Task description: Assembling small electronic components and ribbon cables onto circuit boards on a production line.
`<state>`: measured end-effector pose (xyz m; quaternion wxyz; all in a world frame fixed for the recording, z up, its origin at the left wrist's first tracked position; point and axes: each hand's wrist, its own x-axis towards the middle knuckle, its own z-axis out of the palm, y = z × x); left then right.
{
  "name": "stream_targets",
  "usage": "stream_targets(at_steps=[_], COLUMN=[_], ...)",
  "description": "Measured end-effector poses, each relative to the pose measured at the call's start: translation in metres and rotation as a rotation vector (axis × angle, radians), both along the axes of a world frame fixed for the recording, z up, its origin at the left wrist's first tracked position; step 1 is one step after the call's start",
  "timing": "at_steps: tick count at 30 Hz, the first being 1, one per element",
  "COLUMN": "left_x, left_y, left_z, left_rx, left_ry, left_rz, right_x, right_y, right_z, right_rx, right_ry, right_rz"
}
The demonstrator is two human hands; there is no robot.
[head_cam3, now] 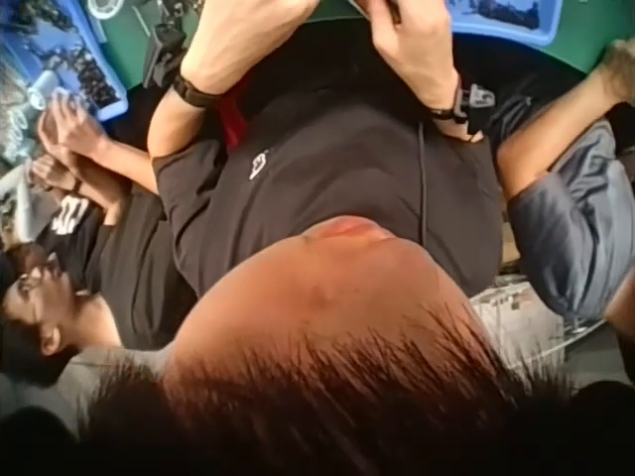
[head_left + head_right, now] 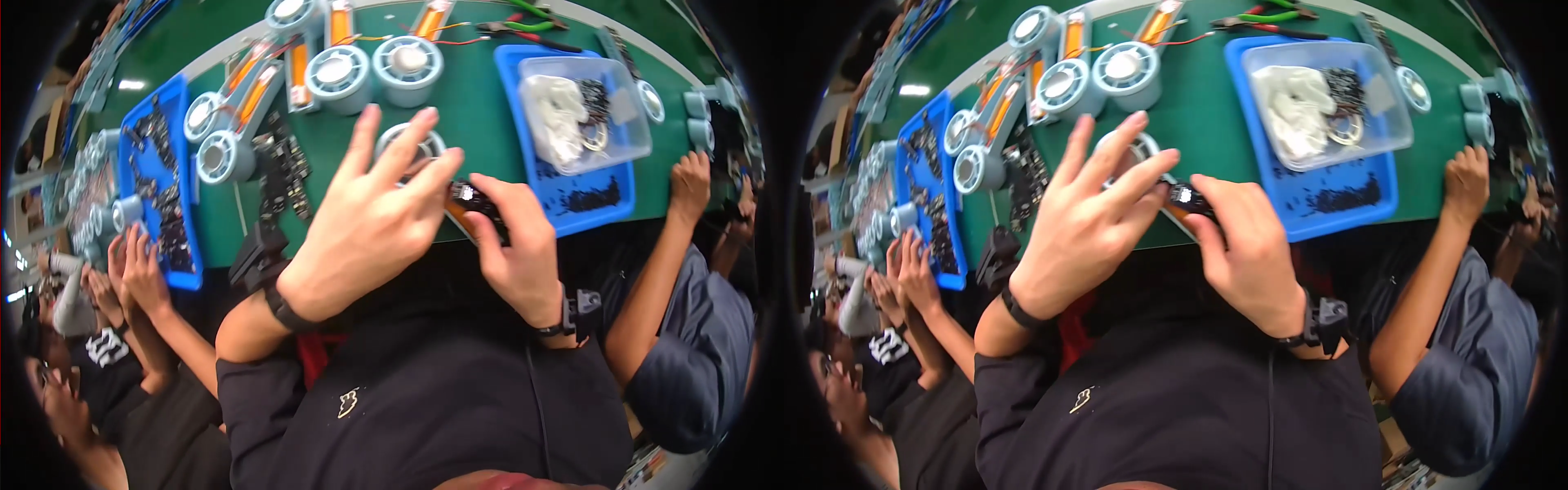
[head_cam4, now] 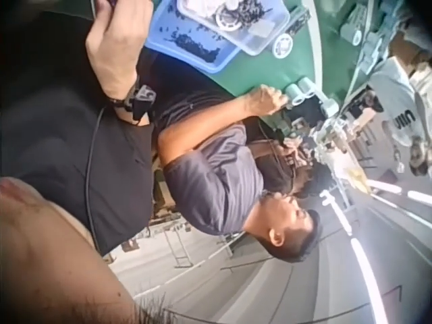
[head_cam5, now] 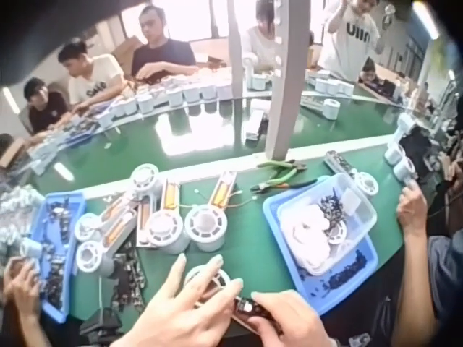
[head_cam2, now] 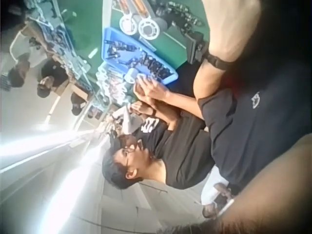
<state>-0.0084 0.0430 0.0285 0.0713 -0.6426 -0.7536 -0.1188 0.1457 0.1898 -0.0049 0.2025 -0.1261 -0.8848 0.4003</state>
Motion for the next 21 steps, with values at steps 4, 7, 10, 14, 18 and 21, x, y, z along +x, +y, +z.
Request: stream_targets(at_steps=[4, 7, 10, 14, 18, 21], left_x=[-0.003, -0.005, -0.009, -0.027, -0.032, -0.034], left_y=[-0.002, 0.000, -0.001, -0.007, -0.013, -0.012], left_z=[-0.008, -0.008, -0.009, -0.018, -0.023, -0.025], left_rx=[0.090, 0.061, 0.103, 0.251, 0.334, 0.358], left_ry=[-0.048, -0.036, -0.068, -0.161, -0.247, -0.232], left_rz=[-0.035, -0.042, -0.072, -0.139, -0.212, -0.204], right_x=[-0.006, -0.009, -0.010, -0.009, -0.014, -0.018], right_y=[-0.003, -0.004, -0.004, -0.004, -0.011, -0.014], right_z=[0.006, 0.013, 0.015, 0.015, 0.013, 0.013], right_rx=[0.105, 0.274, 0.320, 0.195, 0.130, 0.178], right_ry=[-0.024, -0.040, -0.048, -0.056, -0.045, -0.022], right_rz=[0.035, 0.036, 0.040, 0.041, 0.019, 0.032])
